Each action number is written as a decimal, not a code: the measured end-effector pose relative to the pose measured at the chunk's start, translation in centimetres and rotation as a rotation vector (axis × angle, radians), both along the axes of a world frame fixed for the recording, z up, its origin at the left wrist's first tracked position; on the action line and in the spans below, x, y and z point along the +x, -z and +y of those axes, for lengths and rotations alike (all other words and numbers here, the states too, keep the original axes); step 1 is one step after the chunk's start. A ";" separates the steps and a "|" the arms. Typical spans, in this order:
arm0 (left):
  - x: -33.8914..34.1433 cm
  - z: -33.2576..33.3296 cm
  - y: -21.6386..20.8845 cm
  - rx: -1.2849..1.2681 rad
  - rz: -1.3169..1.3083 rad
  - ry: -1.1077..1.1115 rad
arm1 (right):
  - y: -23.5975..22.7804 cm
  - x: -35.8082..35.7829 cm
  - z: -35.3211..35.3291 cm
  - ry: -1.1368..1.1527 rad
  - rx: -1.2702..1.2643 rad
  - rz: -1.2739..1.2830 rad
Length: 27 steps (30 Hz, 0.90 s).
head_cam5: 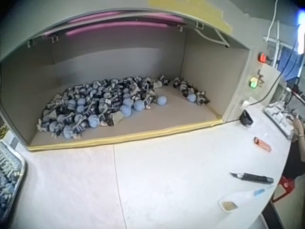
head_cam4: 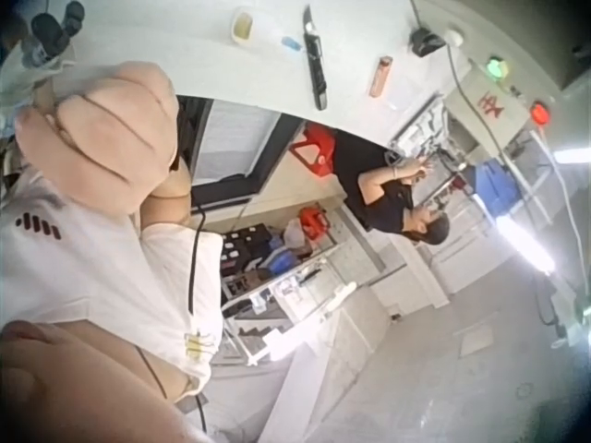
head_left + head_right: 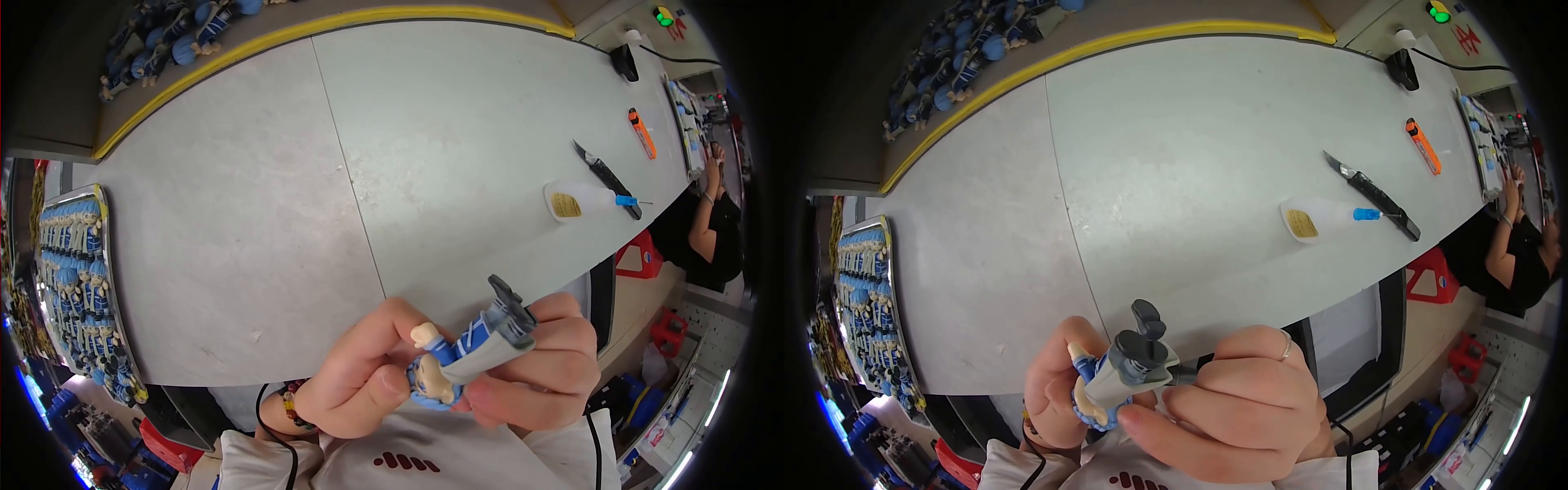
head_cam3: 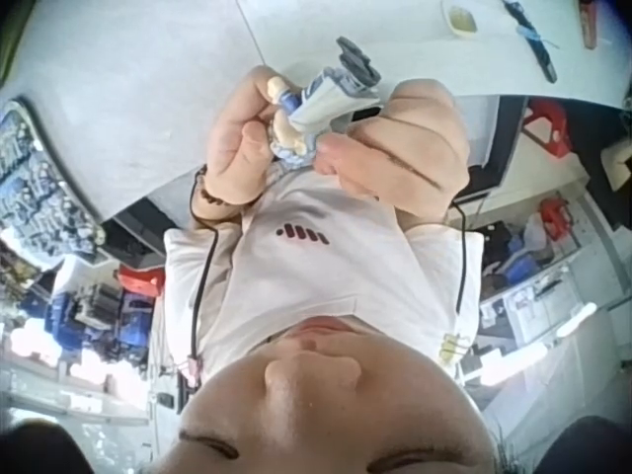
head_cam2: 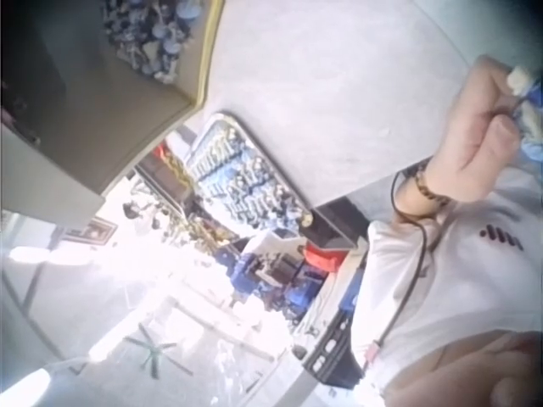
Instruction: Assembling small plastic figurines by gluing parts together and cleaning edges at a workshop station.
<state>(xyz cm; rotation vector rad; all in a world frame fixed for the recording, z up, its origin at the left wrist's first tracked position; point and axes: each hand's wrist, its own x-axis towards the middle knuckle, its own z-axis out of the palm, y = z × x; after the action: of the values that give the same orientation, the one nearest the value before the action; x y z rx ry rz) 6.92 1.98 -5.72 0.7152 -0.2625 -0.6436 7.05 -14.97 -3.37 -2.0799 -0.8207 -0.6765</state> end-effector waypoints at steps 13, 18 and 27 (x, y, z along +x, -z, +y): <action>0.0 -0.1 0.8 -0.085 -0.120 -0.043 | 0.2 0.3 0.5 -0.009 0.114 -0.027; 0.1 -0.6 0.8 -0.075 -0.131 -0.100 | -0.5 -0.5 -2.9 0.113 0.357 -0.181; 0.8 -0.8 1.0 -0.017 -0.291 -0.155 | -1.0 4.1 -11.1 0.934 0.279 0.108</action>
<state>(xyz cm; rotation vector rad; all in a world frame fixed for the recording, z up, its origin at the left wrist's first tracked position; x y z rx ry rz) 7.68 1.21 -6.69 0.8040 -0.4748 -0.3878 11.14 -26.09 -2.35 -2.1445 0.3575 -1.0652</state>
